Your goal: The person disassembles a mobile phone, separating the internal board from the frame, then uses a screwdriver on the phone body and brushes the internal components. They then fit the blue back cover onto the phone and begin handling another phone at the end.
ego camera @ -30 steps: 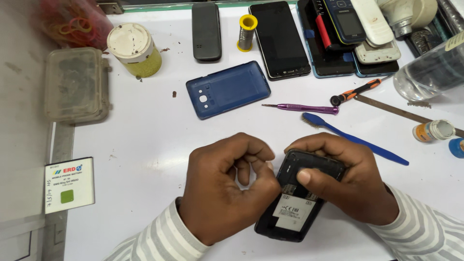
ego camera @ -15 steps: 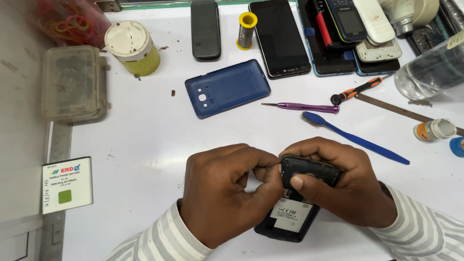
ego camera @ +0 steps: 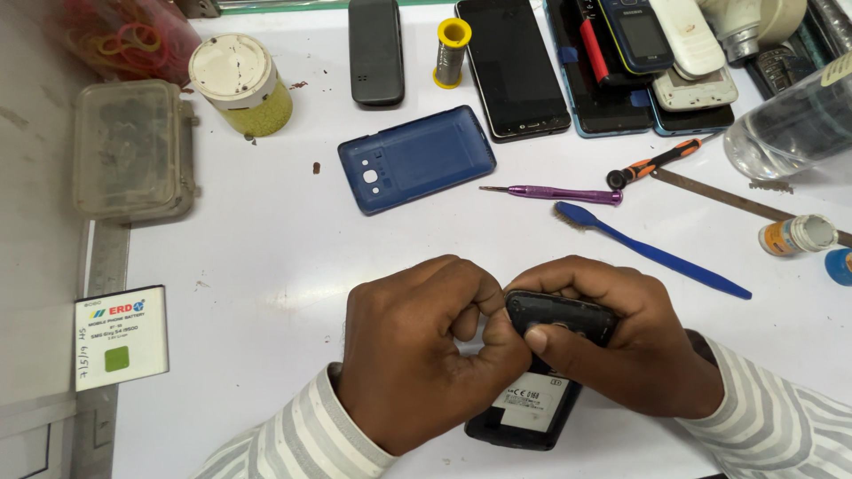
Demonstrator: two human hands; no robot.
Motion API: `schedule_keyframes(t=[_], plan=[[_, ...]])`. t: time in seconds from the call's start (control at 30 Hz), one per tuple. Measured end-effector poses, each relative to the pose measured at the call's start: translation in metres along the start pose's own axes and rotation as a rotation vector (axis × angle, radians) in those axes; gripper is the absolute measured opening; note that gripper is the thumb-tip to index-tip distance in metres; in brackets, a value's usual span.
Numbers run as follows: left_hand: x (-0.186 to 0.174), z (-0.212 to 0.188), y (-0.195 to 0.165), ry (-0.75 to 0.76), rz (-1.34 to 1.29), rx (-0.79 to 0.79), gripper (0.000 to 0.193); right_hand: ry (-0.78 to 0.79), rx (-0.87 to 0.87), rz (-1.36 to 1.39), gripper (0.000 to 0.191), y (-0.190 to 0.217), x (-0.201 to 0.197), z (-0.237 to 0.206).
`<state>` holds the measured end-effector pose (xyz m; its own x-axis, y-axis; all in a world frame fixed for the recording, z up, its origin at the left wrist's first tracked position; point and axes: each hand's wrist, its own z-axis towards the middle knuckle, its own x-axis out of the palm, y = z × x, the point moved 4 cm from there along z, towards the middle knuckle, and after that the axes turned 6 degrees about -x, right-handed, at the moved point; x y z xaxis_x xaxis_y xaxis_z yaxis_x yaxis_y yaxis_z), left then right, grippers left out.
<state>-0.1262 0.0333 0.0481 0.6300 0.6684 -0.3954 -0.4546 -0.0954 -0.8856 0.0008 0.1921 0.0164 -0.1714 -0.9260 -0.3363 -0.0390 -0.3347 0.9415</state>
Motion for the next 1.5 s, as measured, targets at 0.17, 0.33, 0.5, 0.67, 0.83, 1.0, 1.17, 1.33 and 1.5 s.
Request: schedule_keyframes(t=[0.17,0.33,0.5,0.67,0.83,1.0,1.17,1.33,1.5], plan=[[0.000,0.001,-0.001,0.003,-0.008,-0.024,0.015,-0.012,-0.014,-0.055,0.034,-0.001,0.000,-0.001],[-0.005,0.004,-0.005,-0.056,-0.049,0.007,0.017,-0.038,0.021,-0.029,0.034,-0.004,-0.003,-0.002],[-0.014,0.007,0.014,-0.099,-0.189,-0.184,0.011,-0.140,0.103,0.040,0.036,-0.010,-0.010,-0.004],[-0.008,0.007,0.025,0.024,-0.240,-0.293,0.024,-0.128,0.106,0.072,0.036,-0.013,-0.009,-0.006],[0.008,0.011,0.023,0.221,-0.331,-0.357,0.036,-0.191,0.055,0.187,0.039,-0.015,-0.011,-0.002],[0.017,0.008,0.026,0.493,-0.253,-0.426,0.038,-0.194,0.030,0.199,0.040,-0.016,-0.010,0.001],[0.020,0.011,0.036,0.383,-0.461,-0.425,0.038,-0.240,-0.033,0.341,0.037,-0.019,-0.012,0.003],[0.007,0.020,0.060,-0.019,-0.850,-0.455,0.031,-0.279,-0.064,0.093,0.034,-0.011,-0.007,0.015],[-0.012,0.025,0.073,-0.268,-0.856,-0.349,0.033,-0.121,-0.194,-0.494,0.042,0.020,0.000,0.036]])
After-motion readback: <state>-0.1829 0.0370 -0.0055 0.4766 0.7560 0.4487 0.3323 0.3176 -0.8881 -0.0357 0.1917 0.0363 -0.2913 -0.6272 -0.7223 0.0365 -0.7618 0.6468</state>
